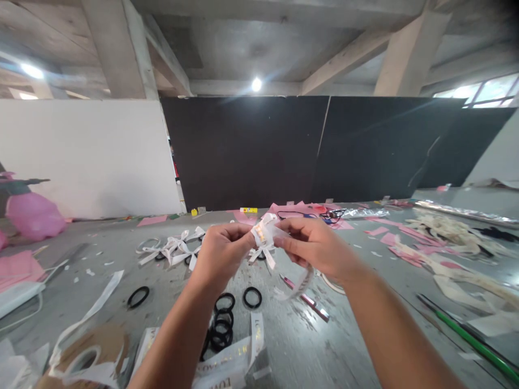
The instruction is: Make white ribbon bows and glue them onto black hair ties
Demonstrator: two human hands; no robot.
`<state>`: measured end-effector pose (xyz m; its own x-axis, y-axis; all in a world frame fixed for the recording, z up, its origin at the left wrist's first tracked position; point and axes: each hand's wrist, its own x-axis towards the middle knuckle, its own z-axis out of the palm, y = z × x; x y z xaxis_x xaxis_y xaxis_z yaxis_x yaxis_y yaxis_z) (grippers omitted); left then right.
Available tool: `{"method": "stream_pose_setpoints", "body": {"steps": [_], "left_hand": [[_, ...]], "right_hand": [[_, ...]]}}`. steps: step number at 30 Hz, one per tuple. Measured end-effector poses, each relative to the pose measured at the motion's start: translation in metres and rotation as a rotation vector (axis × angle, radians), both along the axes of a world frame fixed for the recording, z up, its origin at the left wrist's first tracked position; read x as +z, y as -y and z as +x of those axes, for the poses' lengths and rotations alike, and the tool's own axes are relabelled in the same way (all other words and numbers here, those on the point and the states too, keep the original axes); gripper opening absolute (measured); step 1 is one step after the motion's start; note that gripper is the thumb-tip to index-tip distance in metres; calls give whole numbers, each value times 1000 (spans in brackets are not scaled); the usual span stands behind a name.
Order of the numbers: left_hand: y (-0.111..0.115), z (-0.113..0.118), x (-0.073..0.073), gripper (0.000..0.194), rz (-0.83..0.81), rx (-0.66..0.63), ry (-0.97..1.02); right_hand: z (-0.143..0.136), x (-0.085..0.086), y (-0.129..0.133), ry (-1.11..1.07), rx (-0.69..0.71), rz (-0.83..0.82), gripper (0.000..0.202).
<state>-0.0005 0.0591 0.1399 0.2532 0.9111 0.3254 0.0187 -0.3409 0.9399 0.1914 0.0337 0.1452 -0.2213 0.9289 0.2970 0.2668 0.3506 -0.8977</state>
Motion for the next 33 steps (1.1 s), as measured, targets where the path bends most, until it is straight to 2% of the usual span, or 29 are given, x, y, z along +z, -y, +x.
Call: {"method": "stream_pose_setpoints", "body": {"steps": [4, 7, 10, 14, 20, 22, 27, 30, 33], "left_hand": [[-1, -1, 1, 14, 62, 80, -88], [1, 1, 1, 14, 139, 163, -158], [5, 4, 0, 18, 191, 198, -175], [9, 6, 1, 15, 206, 130, -140], [7, 5, 2, 16, 202, 54, -120], [8, 6, 1, 16, 240, 84, -144], [13, 8, 1, 16, 393, 241, -256], [14, 7, 0, 15, 487, 333, -314], [15, 8, -1, 14, 563, 392, -355]], "right_hand": [[11, 6, 2, 52, -207, 63, 28], [7, 6, 5, 11, -311, 146, 27], [-6, 5, 9, 43, -291, 229, 23], [-16, 5, 11, 157, -269, 403, 9], [-13, 5, 9, 163, -301, 449, 9], [-13, 6, 10, 146, -262, 436, 12], [-13, 9, 14, 101, -85, 274, 33], [-14, 8, 13, 53, -42, 224, 22], [-18, 5, 9, -14, -81, 178, 23]]}}
